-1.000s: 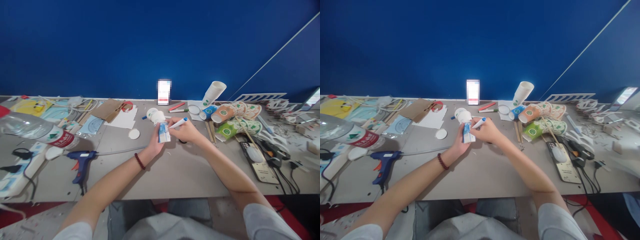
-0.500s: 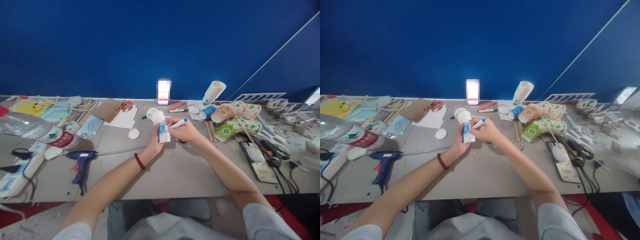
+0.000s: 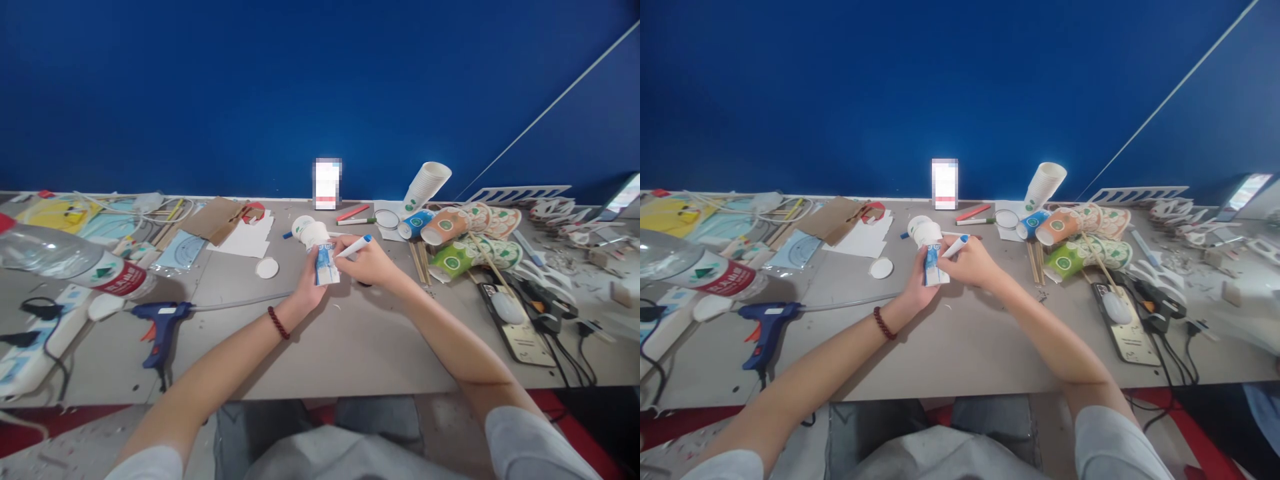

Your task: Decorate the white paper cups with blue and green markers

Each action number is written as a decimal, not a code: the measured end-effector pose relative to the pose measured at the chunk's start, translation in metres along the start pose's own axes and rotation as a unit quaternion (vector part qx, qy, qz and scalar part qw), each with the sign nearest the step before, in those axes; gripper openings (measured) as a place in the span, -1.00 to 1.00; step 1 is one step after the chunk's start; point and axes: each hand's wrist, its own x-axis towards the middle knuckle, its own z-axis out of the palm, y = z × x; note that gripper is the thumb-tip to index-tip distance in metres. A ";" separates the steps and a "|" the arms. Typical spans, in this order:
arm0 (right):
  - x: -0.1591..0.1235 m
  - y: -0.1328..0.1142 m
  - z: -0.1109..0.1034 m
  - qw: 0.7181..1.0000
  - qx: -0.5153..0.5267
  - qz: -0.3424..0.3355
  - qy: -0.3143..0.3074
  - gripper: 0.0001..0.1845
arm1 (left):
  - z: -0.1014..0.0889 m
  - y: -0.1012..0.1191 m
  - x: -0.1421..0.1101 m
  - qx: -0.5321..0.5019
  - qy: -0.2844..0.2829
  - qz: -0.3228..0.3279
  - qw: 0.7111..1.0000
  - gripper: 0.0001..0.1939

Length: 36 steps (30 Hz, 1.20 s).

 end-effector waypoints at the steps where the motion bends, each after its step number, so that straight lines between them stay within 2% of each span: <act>1: 0.000 0.000 0.000 1.000 0.003 0.003 0.007 -0.90 | 0.000 0.000 0.000 0.001 0.004 -0.005 1.000 -0.69; 12: -0.001 -0.002 -0.003 1.000 -0.015 0.000 -0.020 -0.91 | 0.000 -0.002 -0.001 0.007 -0.002 0.009 1.000 -0.70; 17: 0.002 -0.001 -0.002 1.000 -0.004 0.016 0.000 -0.94 | 0.001 0.000 -0.001 0.005 0.012 -0.012 1.000 -0.70; 22: 0.000 -0.001 -0.002 1.000 0.005 0.004 -0.022 -0.93 | 0.003 0.001 -0.002 0.009 -0.005 0.001 1.000 -0.66; 27: 0.000 -0.001 -0.002 1.000 -0.003 0.014 0.000 -0.96 | 0.002 0.000 -0.001 0.005 0.010 -0.006 1.000 -0.68; 31: 0.000 0.000 -0.002 1.000 -0.003 -0.002 -0.019 -0.94 | 0.002 -0.001 -0.001 0.000 -0.005 0.000 1.000 -0.68; 36: 0.001 0.001 -0.002 0.999 0.005 0.032 -0.005 -0.95 | 0.001 -0.002 0.000 0.002 0.009 -0.001 1.000 -0.70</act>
